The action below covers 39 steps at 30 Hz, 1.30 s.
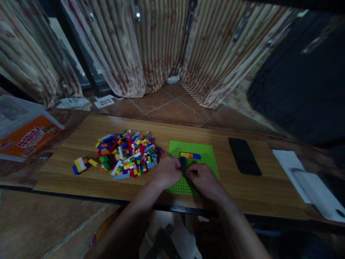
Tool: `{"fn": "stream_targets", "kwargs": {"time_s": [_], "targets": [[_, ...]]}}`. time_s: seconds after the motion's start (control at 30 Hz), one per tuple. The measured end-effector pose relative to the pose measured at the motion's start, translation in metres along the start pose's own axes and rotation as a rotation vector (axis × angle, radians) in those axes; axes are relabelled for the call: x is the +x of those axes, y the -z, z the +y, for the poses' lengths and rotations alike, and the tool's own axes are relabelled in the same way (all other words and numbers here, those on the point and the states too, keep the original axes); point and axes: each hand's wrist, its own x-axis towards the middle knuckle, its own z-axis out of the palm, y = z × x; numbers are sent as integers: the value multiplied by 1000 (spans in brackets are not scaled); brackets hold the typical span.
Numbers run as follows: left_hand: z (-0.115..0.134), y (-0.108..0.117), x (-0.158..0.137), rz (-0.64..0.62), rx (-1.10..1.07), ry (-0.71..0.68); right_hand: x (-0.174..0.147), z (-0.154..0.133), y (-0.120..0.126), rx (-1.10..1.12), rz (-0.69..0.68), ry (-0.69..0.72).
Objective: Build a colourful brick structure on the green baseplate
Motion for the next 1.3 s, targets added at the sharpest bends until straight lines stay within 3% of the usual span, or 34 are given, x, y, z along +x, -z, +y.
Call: {"fn": "stream_targets", "kwargs": {"time_s": [0.4, 0.57, 0.7, 0.8, 0.9, 1.1, 1.3], "targets": [[-2, -3, 0, 23, 29, -9, 0, -5, -3, -58, 35, -26], [-6, -6, -3, 66, -13, -22, -1, 0, -1, 7, -13, 9], [-8, -4, -5, 67, -95, -74, 1, 7, 2, 88, -14, 16], [-9, 2, -3, 90, -287, -120, 4, 6, 3, 144, 78, -21], [-11, 13, 2, 206, -550, -161, 6, 0, -2, 216, 201, 9], [-27, 50, 9, 652, -922, -151, 7, -24, -31, 264, 248, 187], [-34, 73, 4, 785, -1046, -98, 10, -53, -56, 147, 254, 294]]}}
